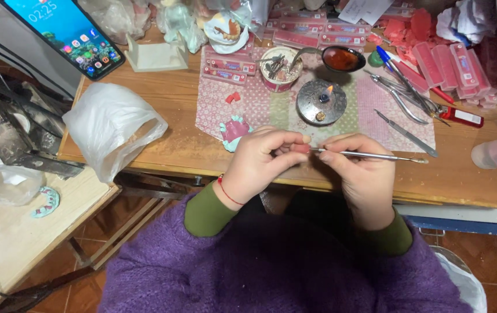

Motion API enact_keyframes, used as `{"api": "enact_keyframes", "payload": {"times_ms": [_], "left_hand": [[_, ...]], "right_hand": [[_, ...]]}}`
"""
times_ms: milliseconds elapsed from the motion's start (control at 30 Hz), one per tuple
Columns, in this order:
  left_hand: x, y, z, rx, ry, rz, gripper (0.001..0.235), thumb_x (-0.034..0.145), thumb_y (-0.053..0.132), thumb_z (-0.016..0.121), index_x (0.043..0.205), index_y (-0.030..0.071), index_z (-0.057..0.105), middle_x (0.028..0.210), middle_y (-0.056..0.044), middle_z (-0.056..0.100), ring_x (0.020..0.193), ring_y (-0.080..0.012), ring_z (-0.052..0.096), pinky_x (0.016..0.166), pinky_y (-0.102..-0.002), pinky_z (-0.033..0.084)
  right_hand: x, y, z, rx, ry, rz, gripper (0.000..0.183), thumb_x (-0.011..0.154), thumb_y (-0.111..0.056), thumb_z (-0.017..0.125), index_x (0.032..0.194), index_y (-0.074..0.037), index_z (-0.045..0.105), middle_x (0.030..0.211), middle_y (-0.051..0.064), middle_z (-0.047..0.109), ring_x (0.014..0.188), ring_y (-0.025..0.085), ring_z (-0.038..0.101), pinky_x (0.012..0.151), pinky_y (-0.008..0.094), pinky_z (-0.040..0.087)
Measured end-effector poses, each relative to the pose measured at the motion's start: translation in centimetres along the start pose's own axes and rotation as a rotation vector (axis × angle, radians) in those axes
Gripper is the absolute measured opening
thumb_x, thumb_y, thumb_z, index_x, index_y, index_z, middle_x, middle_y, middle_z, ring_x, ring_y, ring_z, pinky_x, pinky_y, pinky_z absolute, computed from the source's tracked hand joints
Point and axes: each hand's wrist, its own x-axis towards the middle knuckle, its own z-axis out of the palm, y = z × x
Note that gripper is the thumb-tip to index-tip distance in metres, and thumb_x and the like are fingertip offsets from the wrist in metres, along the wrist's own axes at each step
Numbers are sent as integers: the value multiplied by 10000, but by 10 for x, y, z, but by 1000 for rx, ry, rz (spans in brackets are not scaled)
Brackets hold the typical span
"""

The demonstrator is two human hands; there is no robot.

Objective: Crafting and modifying a dental appliance using wax and specialized lab tools.

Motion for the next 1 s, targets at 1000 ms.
{"api": "enact_keyframes", "payload": {"times_ms": [1000], "left_hand": [[-31,-16,-78,603,213,136,800,718,248,927,1388,16,556,1303,-148,660,1211,-363,597,1064,-452,477]], "right_hand": [[51,18,-6,209,318,-34,207,1015,122,642,1102,-28,530,1171,204,706,921,200,724,865,329,631]]}}
